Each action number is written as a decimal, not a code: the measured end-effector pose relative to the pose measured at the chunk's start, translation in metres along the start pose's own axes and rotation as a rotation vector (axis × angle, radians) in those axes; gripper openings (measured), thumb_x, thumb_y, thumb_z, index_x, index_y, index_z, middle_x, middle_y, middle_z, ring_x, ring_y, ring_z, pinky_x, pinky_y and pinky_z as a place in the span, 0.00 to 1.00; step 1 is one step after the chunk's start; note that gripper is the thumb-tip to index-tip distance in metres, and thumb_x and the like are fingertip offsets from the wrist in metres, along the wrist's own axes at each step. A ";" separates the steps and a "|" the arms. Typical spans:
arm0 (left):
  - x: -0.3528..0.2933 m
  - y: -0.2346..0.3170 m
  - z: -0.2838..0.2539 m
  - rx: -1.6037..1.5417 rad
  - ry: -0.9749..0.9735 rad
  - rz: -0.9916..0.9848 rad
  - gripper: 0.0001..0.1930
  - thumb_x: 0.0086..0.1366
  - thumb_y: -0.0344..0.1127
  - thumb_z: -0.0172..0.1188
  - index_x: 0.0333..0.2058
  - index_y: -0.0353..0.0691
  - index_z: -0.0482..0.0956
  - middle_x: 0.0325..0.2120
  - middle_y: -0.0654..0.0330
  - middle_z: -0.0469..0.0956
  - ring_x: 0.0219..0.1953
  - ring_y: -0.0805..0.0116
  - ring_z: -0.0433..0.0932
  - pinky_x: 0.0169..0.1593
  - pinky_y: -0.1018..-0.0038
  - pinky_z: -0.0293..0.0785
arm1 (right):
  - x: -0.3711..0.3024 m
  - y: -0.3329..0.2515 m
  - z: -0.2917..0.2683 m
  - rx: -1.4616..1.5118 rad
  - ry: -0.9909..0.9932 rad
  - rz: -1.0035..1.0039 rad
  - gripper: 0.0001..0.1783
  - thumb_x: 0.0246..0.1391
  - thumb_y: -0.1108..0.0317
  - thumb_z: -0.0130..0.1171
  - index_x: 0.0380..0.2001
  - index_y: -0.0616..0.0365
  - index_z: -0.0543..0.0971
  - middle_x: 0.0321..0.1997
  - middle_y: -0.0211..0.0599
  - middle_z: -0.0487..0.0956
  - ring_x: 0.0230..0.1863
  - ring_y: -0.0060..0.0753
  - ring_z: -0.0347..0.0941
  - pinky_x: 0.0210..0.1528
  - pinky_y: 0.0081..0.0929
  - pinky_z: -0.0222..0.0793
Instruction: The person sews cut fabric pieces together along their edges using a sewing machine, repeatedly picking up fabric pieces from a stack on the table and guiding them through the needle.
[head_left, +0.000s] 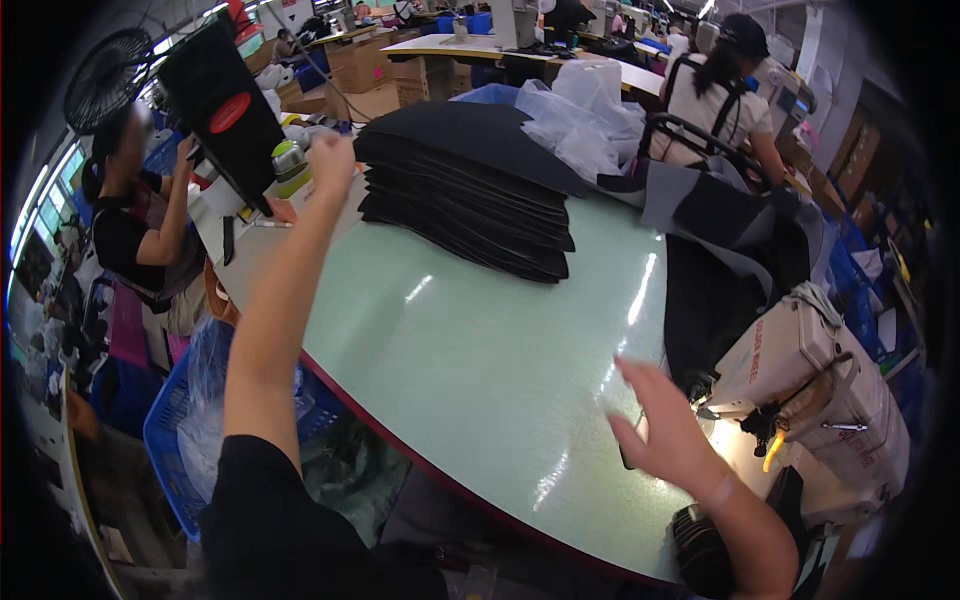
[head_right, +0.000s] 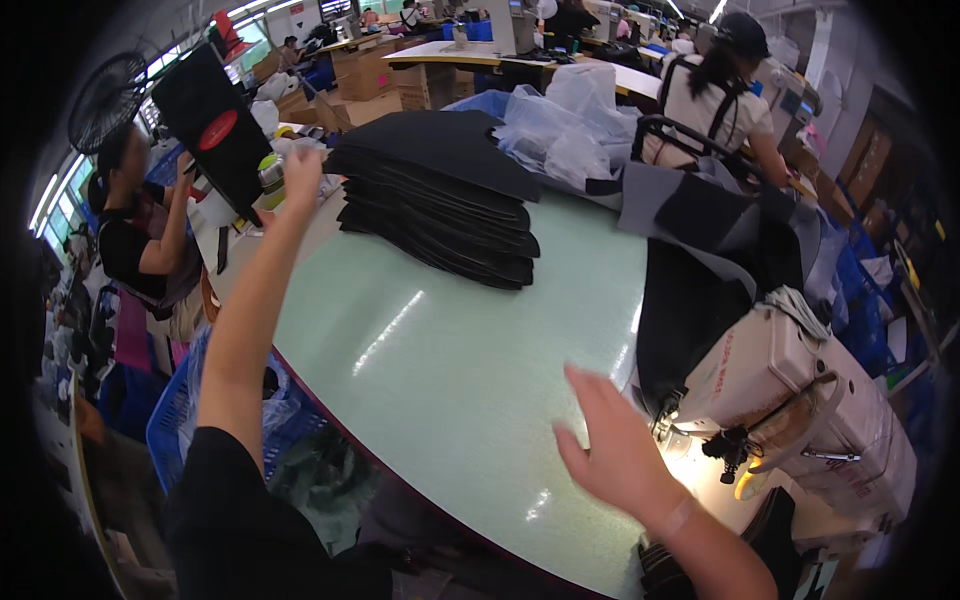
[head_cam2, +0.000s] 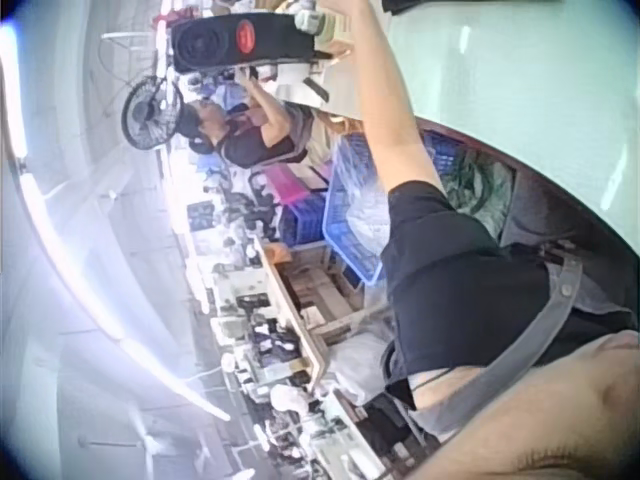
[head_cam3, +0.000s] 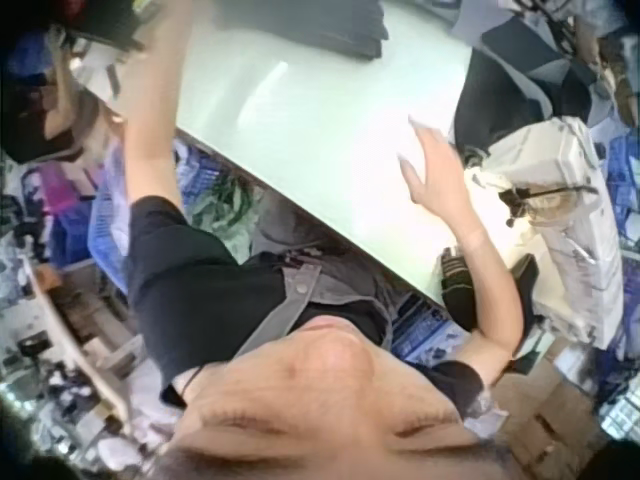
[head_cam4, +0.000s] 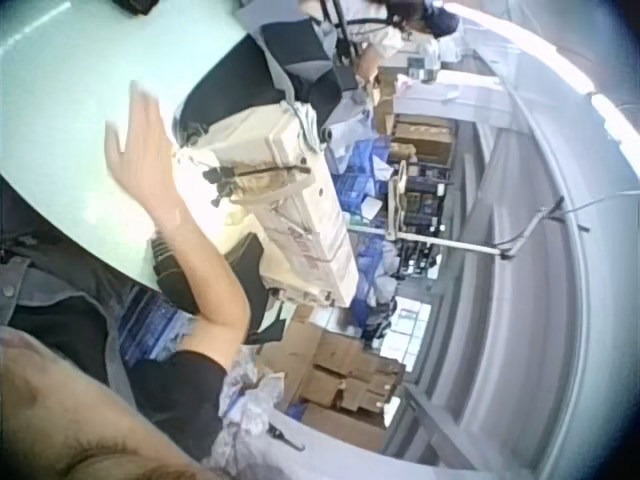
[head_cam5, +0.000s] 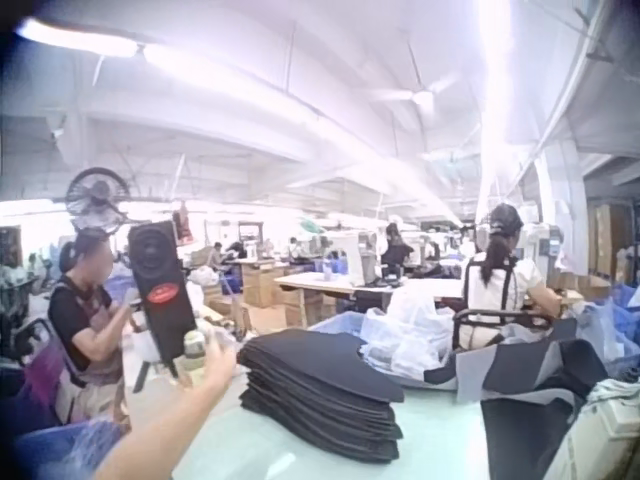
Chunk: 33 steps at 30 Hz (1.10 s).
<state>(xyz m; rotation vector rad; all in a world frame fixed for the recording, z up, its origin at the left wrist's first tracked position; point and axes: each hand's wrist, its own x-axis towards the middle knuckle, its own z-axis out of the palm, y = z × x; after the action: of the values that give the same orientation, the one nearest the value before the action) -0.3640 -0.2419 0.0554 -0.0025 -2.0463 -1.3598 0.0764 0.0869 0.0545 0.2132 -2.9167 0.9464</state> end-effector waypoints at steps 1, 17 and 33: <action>-0.026 -0.015 0.009 -0.014 -0.113 -0.213 0.19 0.56 0.38 0.57 0.40 0.27 0.77 0.33 0.50 0.80 0.35 0.61 0.79 0.36 0.68 0.73 | 0.031 0.016 0.012 -0.020 0.078 0.007 0.37 0.49 0.66 0.59 0.60 0.68 0.58 0.56 0.58 0.66 0.56 0.58 0.65 0.60 0.38 0.61; -0.025 -0.053 0.004 0.040 -0.735 -0.633 0.15 0.57 0.33 0.60 0.42 0.34 0.74 0.34 0.58 0.76 0.30 0.63 0.75 0.26 0.71 0.75 | 0.213 0.041 0.038 0.424 -0.093 0.289 0.36 0.46 0.63 0.60 0.57 0.72 0.64 0.55 0.44 0.71 0.54 0.31 0.66 0.60 0.23 0.57; -0.039 -0.056 0.004 0.221 -0.676 -0.298 0.31 0.56 0.35 0.64 0.57 0.32 0.66 0.47 0.49 0.75 0.44 0.57 0.76 0.41 0.66 0.76 | 0.212 0.048 0.040 0.236 -0.070 0.294 0.41 0.39 0.53 0.63 0.53 0.74 0.70 0.51 0.55 0.74 0.51 0.40 0.70 0.57 0.27 0.62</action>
<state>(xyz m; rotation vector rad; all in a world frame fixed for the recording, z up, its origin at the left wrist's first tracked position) -0.3555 -0.2510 -0.0118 -0.0724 -2.8510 -1.4251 -0.1410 0.0779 0.0173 -0.1817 -2.9466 1.3522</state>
